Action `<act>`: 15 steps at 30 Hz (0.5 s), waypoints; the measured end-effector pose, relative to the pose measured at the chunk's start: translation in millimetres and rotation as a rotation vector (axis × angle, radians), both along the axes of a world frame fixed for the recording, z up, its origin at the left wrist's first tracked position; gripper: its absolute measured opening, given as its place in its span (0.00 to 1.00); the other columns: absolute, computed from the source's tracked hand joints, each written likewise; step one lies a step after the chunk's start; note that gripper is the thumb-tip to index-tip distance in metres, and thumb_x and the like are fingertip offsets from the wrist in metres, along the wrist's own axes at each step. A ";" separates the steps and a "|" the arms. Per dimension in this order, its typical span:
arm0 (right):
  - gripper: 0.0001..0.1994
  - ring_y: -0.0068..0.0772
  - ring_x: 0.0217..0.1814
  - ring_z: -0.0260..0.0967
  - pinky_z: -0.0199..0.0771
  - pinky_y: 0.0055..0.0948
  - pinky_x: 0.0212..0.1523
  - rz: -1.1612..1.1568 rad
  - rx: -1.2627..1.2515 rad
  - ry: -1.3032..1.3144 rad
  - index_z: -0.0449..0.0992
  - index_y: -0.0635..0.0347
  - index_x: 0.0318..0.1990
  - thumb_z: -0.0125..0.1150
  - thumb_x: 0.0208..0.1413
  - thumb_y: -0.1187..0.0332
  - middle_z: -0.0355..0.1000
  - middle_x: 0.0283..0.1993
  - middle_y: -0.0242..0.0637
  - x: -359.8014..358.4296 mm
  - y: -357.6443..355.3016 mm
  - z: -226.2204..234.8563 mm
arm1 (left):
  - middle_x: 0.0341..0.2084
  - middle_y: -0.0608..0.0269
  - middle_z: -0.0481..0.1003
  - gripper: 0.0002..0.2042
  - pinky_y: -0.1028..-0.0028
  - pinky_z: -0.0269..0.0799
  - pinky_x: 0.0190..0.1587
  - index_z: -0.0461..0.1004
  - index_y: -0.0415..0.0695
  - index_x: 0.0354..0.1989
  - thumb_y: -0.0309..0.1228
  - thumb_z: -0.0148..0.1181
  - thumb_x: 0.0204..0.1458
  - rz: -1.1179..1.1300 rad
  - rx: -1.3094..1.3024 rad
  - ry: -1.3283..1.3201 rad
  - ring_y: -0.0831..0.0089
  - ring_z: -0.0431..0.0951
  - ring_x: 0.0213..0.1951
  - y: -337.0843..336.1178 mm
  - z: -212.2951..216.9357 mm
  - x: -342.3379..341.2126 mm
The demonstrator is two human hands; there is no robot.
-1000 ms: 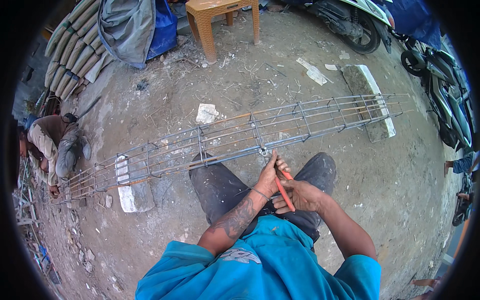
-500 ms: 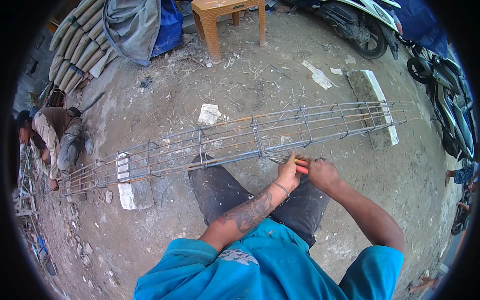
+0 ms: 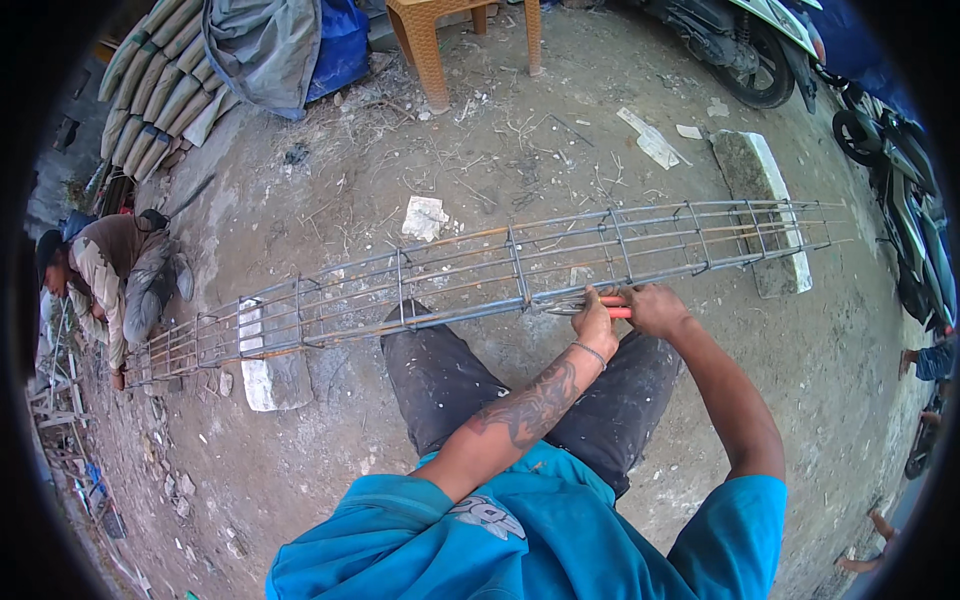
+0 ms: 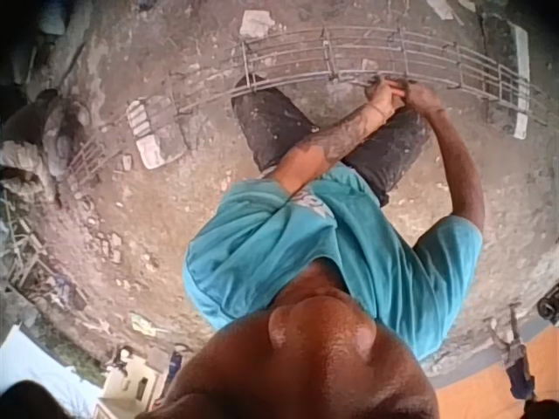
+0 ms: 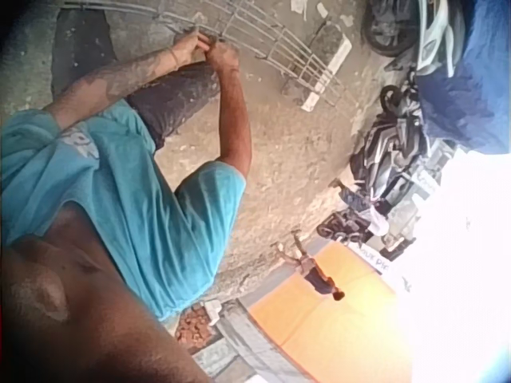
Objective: The person constructs a rebar cage by wrapping tie wire around intersecting metal bars by hand and twisting and tightening the wire using pliers.
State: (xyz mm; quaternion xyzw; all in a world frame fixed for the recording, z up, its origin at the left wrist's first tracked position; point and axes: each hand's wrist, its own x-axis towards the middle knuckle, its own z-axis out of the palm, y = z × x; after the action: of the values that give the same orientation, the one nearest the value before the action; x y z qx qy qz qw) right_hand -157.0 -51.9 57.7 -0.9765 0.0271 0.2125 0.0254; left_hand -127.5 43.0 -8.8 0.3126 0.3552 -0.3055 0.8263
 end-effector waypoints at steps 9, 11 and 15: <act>0.19 0.47 0.36 0.73 0.74 0.38 0.36 -0.181 -0.088 -0.225 0.64 0.65 0.39 0.62 0.43 0.64 0.71 0.33 0.48 -63.5 107.2 47.8 | 0.13 0.70 0.61 0.12 0.73 0.67 0.21 0.62 0.48 0.19 0.32 0.59 0.50 -0.056 -0.139 0.227 0.75 0.64 0.16 63.6 22.1 -0.5; 0.17 0.40 0.34 0.73 0.73 0.35 0.30 -0.324 0.159 -0.181 0.63 0.63 0.38 0.63 0.46 0.65 0.70 0.31 0.41 -73.5 138.3 66.5 | 0.11 0.74 0.59 0.13 0.77 0.63 0.21 0.62 0.50 0.18 0.33 0.56 0.51 -0.245 -0.307 0.108 0.79 0.61 0.14 98.8 21.5 -4.2; 0.13 0.32 0.32 0.72 0.71 0.29 0.25 -1.200 1.485 0.398 0.63 0.61 0.35 0.60 0.52 0.65 0.68 0.30 0.35 -67.7 150.6 49.2 | 0.09 0.74 0.58 0.12 0.76 0.63 0.23 0.62 0.51 0.17 0.33 0.55 0.50 -0.387 -0.529 0.108 0.78 0.61 0.13 124.0 6.9 1.2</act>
State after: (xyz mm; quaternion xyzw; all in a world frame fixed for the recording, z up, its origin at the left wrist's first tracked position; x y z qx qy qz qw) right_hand -224.7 98.7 106.9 -0.4820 0.3830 0.2884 0.7334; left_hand -126.3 167.0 -1.8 0.1321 0.2406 -0.5545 0.7856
